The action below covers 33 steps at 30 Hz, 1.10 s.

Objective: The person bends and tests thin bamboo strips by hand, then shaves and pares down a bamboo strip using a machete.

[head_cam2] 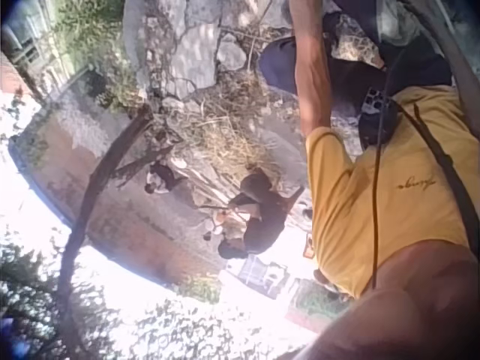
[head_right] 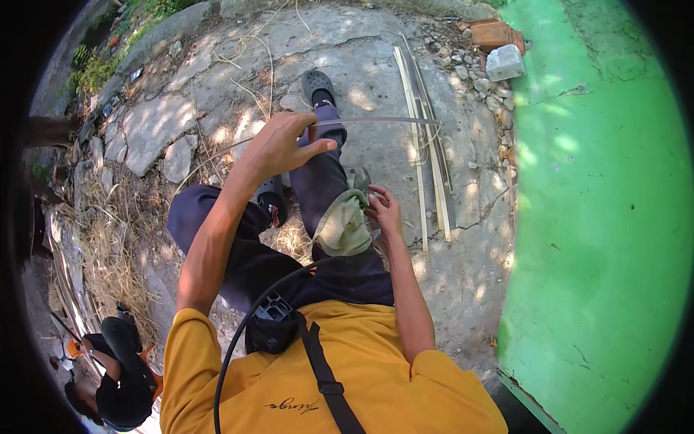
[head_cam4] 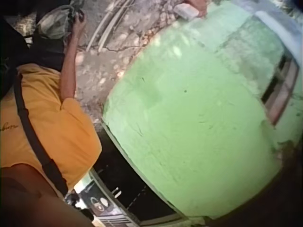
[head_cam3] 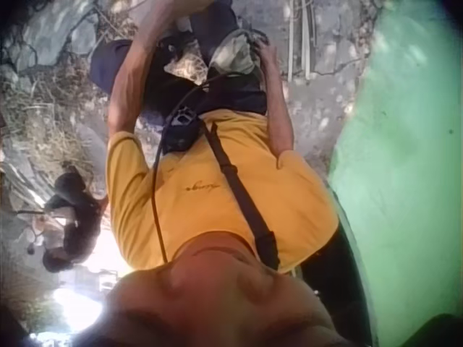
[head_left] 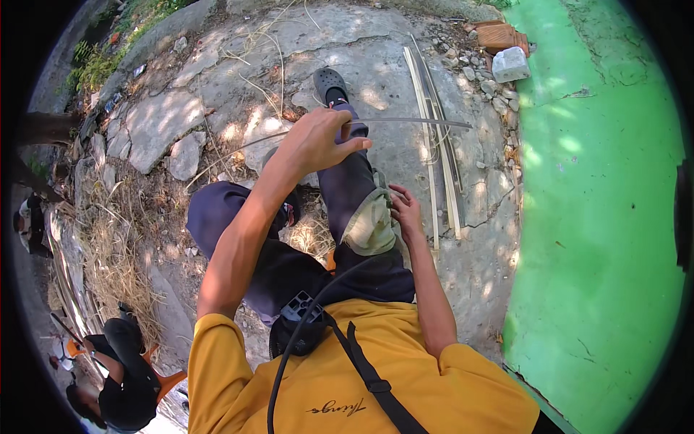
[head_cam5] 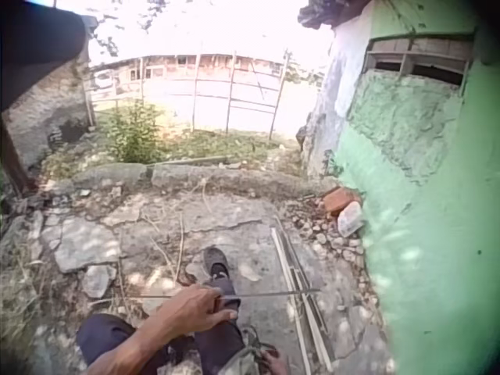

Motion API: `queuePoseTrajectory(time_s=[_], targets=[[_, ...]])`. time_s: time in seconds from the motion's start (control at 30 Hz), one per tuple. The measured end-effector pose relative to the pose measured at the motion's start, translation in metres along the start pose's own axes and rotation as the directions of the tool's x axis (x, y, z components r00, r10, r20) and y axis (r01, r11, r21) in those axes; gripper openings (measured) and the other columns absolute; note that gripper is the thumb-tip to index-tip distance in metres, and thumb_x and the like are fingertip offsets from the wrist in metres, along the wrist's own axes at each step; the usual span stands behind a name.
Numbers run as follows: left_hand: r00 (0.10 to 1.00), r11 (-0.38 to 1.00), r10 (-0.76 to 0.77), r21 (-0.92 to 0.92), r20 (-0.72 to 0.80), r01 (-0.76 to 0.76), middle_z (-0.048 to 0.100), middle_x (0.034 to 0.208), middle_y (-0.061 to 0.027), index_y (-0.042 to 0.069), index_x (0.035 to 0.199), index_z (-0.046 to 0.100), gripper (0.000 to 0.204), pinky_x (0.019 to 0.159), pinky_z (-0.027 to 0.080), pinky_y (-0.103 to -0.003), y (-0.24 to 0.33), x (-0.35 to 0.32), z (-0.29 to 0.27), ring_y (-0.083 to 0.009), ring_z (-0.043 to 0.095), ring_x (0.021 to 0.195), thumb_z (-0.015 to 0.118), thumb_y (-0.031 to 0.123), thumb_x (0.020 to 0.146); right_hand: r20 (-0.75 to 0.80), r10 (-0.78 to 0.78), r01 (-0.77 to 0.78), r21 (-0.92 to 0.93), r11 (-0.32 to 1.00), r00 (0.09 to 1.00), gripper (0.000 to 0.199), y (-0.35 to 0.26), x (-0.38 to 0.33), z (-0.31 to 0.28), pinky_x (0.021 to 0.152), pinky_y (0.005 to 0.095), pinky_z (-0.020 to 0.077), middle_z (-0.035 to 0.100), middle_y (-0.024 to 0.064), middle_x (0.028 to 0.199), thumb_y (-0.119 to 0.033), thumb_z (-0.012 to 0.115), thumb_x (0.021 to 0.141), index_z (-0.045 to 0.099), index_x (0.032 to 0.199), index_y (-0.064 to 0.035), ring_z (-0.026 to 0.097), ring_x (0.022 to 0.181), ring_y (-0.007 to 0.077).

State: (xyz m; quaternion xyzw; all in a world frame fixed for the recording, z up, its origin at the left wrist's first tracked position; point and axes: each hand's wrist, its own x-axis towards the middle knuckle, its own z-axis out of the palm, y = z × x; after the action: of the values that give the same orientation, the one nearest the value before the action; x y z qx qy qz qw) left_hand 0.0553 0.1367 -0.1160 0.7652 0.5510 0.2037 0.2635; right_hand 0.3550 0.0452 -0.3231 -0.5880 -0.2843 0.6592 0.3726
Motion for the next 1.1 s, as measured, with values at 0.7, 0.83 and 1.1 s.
queuePoseTrajectory(time_s=[0.7,0.83,1.1], targets=[[0.978,0.992,0.125,-0.049,0.165,-0.119,0.073,0.085,-0.0181,0.005,0.093,0.072,0.027,0.077,0.054,-0.051,0.018,-0.029,0.0,-0.04,0.072,0.088,0.078,0.027,0.08,0.152,-0.4,0.348,0.286,0.893,0.904,0.02,-0.159,-0.042,0.037,0.089,0.0297,0.0577,0.075,0.0078,0.109,0.0,0.06,0.1,0.07,0.118,-0.0003,0.072,0.096,0.014],[0.992,1.0,-0.013,0.016,-0.125,0.015,0.073,0.084,-0.0195,0.002,0.095,0.073,0.029,0.08,0.056,-0.049,0.0,-0.039,-0.044,-0.0414,0.071,0.087,0.076,0.026,0.08,0.269,-0.432,0.414,0.124,0.902,0.861,0.019,-0.195,-0.06,0.071,0.086,0.026,0.0569,0.075,0.0051,0.105,-0.004,0.064,0.1,0.071,0.117,0.0011,0.07,0.092,0.0103],[0.932,0.905,-0.355,0.223,-0.075,0.363,0.074,0.087,-0.022,0.004,0.097,0.078,0.026,0.081,0.058,-0.05,-0.029,-0.054,-0.06,-0.0421,0.073,0.09,0.075,0.022,0.078,0.341,-0.51,0.56,-0.06,0.827,0.79,0.015,-0.196,-0.045,0.161,0.079,0.0252,0.0571,0.075,0.0022,0.097,-0.005,0.064,0.103,0.073,0.111,0.0038,0.069,0.084,0.0078]])
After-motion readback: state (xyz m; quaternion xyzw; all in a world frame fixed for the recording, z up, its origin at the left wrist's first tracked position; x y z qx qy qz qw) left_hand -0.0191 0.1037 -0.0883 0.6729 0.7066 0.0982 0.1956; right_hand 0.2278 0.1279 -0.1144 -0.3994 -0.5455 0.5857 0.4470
